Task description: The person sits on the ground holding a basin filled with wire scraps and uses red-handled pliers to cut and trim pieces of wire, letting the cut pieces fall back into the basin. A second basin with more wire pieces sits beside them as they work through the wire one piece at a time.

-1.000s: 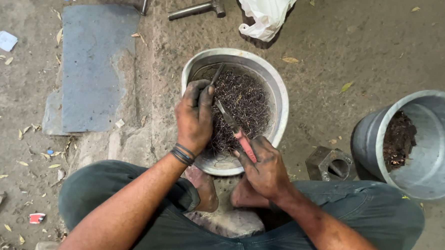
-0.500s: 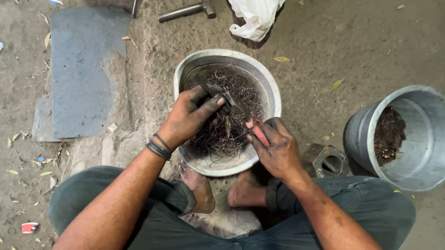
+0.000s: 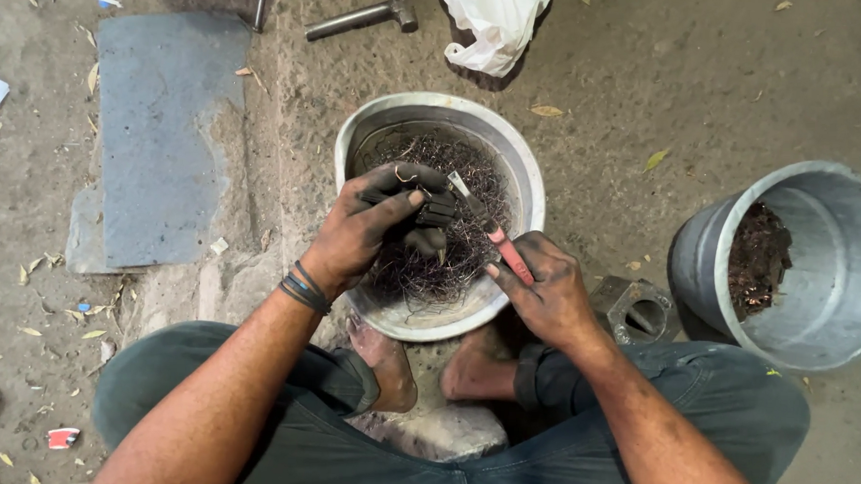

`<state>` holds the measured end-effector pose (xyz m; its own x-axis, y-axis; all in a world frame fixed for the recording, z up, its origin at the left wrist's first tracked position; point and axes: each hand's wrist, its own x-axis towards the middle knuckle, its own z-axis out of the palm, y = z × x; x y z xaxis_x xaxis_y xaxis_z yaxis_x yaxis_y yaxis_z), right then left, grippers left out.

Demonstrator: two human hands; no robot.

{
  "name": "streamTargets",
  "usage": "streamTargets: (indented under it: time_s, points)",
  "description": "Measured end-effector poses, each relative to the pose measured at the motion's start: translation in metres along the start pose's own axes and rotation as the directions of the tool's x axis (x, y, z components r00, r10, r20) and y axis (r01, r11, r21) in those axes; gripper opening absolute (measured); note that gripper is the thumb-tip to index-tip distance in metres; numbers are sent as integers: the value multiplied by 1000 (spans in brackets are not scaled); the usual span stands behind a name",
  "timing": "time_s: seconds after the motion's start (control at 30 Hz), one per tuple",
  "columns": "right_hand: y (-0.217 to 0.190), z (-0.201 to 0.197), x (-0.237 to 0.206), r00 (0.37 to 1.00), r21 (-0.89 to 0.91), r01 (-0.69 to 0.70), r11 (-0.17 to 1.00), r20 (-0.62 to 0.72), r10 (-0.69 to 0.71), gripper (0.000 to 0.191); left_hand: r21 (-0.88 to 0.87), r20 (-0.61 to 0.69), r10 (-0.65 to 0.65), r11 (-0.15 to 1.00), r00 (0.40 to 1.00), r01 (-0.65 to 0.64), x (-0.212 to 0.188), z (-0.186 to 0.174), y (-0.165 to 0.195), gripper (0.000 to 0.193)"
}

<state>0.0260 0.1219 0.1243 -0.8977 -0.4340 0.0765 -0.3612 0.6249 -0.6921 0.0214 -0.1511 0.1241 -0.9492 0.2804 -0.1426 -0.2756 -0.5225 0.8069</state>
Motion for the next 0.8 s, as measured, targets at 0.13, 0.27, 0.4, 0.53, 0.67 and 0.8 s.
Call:
streamTargets:
  time_s: [0.13, 0.27, 0.4, 0.53, 0.67, 0.8]
  points:
    - [-1, -2, 3, 1000, -32, 26, 999, 16, -26, 31, -53, -51, 39, 998, 998, -42, 6, -1, -7, 24]
    - [-4, -3, 5, 999, -78, 7, 997, 49, -4, 43, -55, -63, 67, 996, 996, -70, 11, -5, -11, 25]
    - [-6, -1, 7, 1000, -120, 20, 993, -1, -20, 42, 132, -40, 143, 982, 989, -136, 13, -3, -15, 31]
    - [-12, 1, 7, 997, -160, 62, 985, -38, -69, 39, 231, -78, 202, 956, 976, -179, 11, 1, -17, 32]
    - [-21, 5, 6, 1000, -232, -11, 973, -10, 9, 37, 629, -74, 363, 740, 929, -239, 4, 4, -17, 32]
    - [-28, 10, 4, 997, -261, -73, 963, -12, 72, 38, 557, -125, 380, 791, 917, -252, 0, 5, -17, 19]
